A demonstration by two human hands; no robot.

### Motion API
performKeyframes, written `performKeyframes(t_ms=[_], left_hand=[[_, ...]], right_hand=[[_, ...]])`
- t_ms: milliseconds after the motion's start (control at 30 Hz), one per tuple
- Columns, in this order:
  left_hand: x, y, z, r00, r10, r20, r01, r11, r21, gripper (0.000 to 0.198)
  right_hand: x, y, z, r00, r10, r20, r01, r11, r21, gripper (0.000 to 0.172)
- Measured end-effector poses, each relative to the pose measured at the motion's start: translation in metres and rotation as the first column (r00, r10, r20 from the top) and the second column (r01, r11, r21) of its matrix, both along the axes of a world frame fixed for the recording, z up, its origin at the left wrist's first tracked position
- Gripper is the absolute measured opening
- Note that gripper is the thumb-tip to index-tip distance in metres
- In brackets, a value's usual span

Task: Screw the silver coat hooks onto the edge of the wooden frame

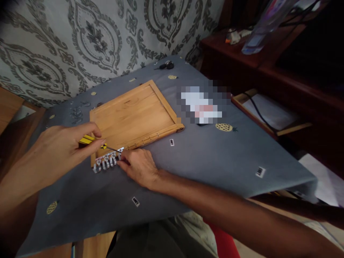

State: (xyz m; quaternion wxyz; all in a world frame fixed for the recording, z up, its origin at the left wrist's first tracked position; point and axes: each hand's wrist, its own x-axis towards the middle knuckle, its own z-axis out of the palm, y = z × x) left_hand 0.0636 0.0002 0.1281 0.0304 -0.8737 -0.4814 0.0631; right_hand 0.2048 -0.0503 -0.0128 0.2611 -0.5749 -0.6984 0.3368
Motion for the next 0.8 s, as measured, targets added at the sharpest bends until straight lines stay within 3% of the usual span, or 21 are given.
performKeyframes(t_ms=[233, 467, 800], left_hand=[[-0.0030, -0.0001, 0.0021, 0.999, 0.009, 0.048, -0.007, 0.999, -0.038, 0.016], [-0.0028, 0.0016, 0.0001, 1.000, 0.019, 0.013, -0.019, 1.000, 0.007, 0.026], [-0.0027, 0.0021, -0.0009, 1.000, -0.007, 0.023, 0.007, 1.000, 0.000, 0.015]], right_hand=[[-0.0007, 0.0000, 0.0001, 1.000, -0.002, 0.007, 0.002, 1.000, -0.018, 0.010], [-0.0006, -0.0009, -0.0015, 1.000, -0.018, -0.023, 0.018, 1.000, 0.003, 0.010], [-0.0010, 0.0006, -0.0003, 0.999, -0.014, -0.039, 0.013, 1.000, -0.027, 0.010]])
